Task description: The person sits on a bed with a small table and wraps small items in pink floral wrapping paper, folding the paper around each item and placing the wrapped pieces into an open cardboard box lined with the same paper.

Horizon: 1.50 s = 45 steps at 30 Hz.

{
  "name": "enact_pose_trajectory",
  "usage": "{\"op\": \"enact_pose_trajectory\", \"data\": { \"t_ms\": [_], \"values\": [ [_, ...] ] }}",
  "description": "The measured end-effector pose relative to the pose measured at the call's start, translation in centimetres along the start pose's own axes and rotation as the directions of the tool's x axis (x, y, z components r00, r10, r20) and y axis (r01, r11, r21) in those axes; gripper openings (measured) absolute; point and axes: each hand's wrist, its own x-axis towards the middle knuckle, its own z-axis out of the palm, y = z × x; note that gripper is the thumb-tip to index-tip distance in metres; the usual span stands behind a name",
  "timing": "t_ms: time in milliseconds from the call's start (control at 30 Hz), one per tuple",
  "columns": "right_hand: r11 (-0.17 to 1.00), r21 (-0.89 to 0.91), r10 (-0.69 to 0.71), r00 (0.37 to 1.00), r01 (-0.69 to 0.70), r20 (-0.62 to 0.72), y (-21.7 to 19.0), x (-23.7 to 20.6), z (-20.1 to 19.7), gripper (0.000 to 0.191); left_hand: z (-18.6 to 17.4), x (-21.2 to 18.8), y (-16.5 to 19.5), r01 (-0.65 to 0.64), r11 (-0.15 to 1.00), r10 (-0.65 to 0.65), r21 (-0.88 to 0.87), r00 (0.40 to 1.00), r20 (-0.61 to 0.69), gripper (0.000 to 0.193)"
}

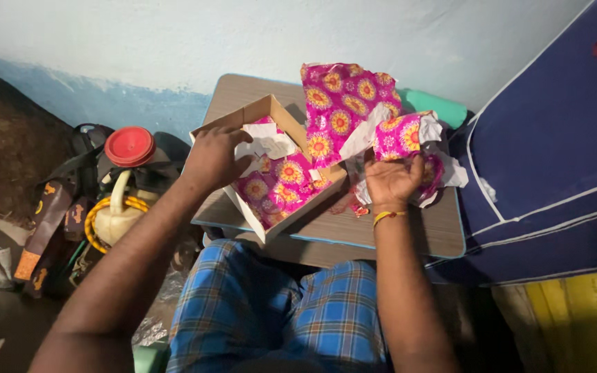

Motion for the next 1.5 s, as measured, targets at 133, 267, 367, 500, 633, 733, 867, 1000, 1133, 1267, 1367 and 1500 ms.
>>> {"op": "enact_pose_trajectory", "data": {
  "t_ms": [133,267,367,500,633,733,867,1000,1133,1267,1367,1500],
  "values": [
    [0.999,-0.039,-0.03,0.998,0.028,-0.062,0.1,-0.5,0.8,0.059,-0.4,-0.9,-0.6,-0.044,0.992,0.042,-0.121,0.999,-0.017,0.036],
    [0.996,-0.083,-0.024,0.999,0.019,-0.048,-0.1,-0.6,0.7,0.061,-2.0,-2.2,-1.9,-0.179,0.941,0.235,-0.288,0.956,0.176,0.069],
    [0.999,-0.043,-0.015,0.999,0.013,-0.032,-0.3,-0.5,-0.4,0.059,-1.8,-3.6,-2.0,-0.147,0.974,0.187,-0.171,0.951,0.246,0.059],
    [0.999,0.034,-0.016,1.0,0.016,0.006,-0.8,-0.5,-1.6,0.058,-0.7,-5.5,-1.7,-0.182,0.977,0.189,-0.11,0.98,0.057,0.041],
    [0.998,-0.004,-0.057,0.998,0.057,0.029,-0.8,-1.3,0.2,0.061,0.0,-6.5,-1.1,-0.185,0.971,0.188,-0.15,0.982,0.005,0.037],
    [0.993,-0.098,-0.065,0.998,0.063,-0.015,-0.8,-2.1,3.0,0.066,0.5,-6.7,-0.3,-0.241,0.938,0.221,-0.248,0.97,-0.105,0.036],
    [0.995,-0.079,-0.063,0.997,0.066,0.038,-0.6,-2.3,5.1,0.068,1.5,-5.7,1.0,-0.204,0.96,0.171,-0.193,0.97,-0.173,0.035],
    [0.995,-0.059,-0.083,0.997,0.082,-0.01,-1.0,-2.3,4.1,0.064,3.1,-3.8,2.3,-0.125,0.982,0.094,-0.141,0.975,-0.203,0.034],
    [0.997,-0.033,-0.064,0.998,0.064,0.012,-1.1,-1.9,1.9,0.063,4.7,-1.8,3.0,-0.031,0.984,-0.011,-0.177,0.973,-0.232,0.031],
    [0.998,-0.025,-0.067,0.996,0.066,-0.054,-0.8,-1.4,0.4,0.057,5.2,0.3,3.5,-0.025,0.981,-0.029,-0.194,0.961,-0.274,0.047],
    [0.997,-0.036,-0.07,0.997,0.07,0.014,-0.4,-1.2,0.0,0.058,4.8,0.5,4.6,-0.126,0.956,0.008,-0.265,0.914,-0.406,0.073],
    [0.998,-0.027,-0.05,0.999,0.05,-0.014,-0.2,-1.0,0.2,0.061,3.8,-1.5,6.7,-0.223,0.93,0.055,-0.291,0.87,-0.489,0.094]
  ]
}}
